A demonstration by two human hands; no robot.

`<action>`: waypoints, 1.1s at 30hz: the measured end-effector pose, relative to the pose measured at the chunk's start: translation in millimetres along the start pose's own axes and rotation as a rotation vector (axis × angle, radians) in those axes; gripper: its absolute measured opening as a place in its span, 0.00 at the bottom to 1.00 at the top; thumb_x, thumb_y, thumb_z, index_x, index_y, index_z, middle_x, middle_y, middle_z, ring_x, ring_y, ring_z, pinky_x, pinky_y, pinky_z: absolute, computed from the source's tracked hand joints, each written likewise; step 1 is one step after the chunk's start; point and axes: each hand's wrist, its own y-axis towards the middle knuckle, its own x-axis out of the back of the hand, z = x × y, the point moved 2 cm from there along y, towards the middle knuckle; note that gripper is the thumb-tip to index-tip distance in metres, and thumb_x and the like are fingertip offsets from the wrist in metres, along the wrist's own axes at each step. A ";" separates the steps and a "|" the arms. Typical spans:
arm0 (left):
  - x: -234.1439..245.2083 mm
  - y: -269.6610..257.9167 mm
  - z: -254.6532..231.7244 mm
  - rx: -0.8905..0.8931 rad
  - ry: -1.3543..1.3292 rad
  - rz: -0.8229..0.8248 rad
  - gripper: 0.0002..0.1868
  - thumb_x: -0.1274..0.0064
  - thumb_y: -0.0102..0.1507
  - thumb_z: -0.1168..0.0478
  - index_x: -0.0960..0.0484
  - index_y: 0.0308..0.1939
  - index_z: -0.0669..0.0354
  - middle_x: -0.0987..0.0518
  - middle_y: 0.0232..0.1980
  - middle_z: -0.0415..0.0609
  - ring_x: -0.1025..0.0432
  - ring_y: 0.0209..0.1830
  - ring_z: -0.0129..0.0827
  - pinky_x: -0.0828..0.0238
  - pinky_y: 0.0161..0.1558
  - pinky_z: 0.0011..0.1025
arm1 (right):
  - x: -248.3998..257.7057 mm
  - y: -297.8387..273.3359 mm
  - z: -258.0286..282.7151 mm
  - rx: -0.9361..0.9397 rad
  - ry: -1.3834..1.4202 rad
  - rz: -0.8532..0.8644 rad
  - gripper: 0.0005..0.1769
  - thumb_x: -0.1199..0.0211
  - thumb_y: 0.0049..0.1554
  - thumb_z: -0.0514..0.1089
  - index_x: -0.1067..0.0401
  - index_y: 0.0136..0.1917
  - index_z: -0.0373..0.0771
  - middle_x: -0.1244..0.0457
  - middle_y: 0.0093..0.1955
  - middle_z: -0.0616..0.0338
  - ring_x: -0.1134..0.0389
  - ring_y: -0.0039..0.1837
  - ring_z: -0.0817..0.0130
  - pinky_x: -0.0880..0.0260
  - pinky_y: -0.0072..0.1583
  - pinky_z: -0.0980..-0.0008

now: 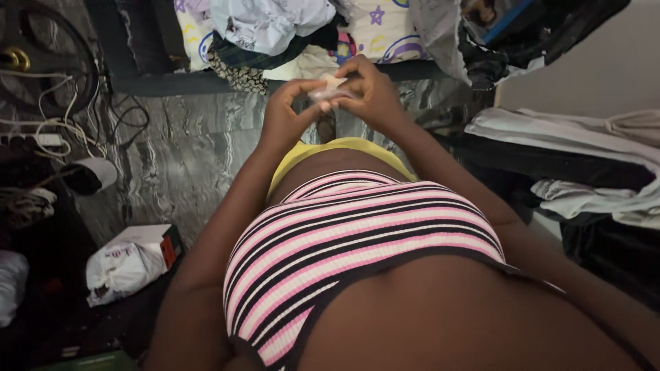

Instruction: Unboxing multiple packages containing small items like light accessories and hair pieces.

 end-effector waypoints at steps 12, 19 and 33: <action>-16.3 21.6 -5.3 0.172 -0.202 0.044 0.09 0.35 0.63 0.64 0.19 0.40 0.63 0.17 0.37 0.46 0.25 0.36 0.24 0.28 0.39 0.24 | 25.5 -23.1 4.0 0.154 -0.117 -0.134 0.09 0.26 0.59 0.43 0.20 0.48 0.35 0.32 0.47 0.57 0.29 0.49 0.70 0.29 0.51 0.72; -18.4 28.4 -13.5 -0.015 -0.039 0.129 0.06 0.36 0.65 0.65 0.17 0.39 0.64 0.16 0.39 0.46 0.23 0.38 0.24 0.26 0.41 0.24 | 30.0 -29.1 16.7 0.161 -0.156 -0.140 0.12 0.26 0.56 0.44 0.20 0.51 0.35 0.34 0.47 0.56 0.30 0.47 0.69 0.29 0.50 0.71; -24.7 24.5 -5.4 0.056 -0.187 0.115 0.08 0.39 0.63 0.72 0.24 0.38 0.64 0.17 0.42 0.48 0.19 0.48 0.28 0.23 0.51 0.25 | 23.7 -30.3 16.4 0.004 -0.104 -0.180 0.08 0.30 0.57 0.42 0.25 0.44 0.37 0.30 0.46 0.59 0.27 0.49 0.67 0.27 0.52 0.70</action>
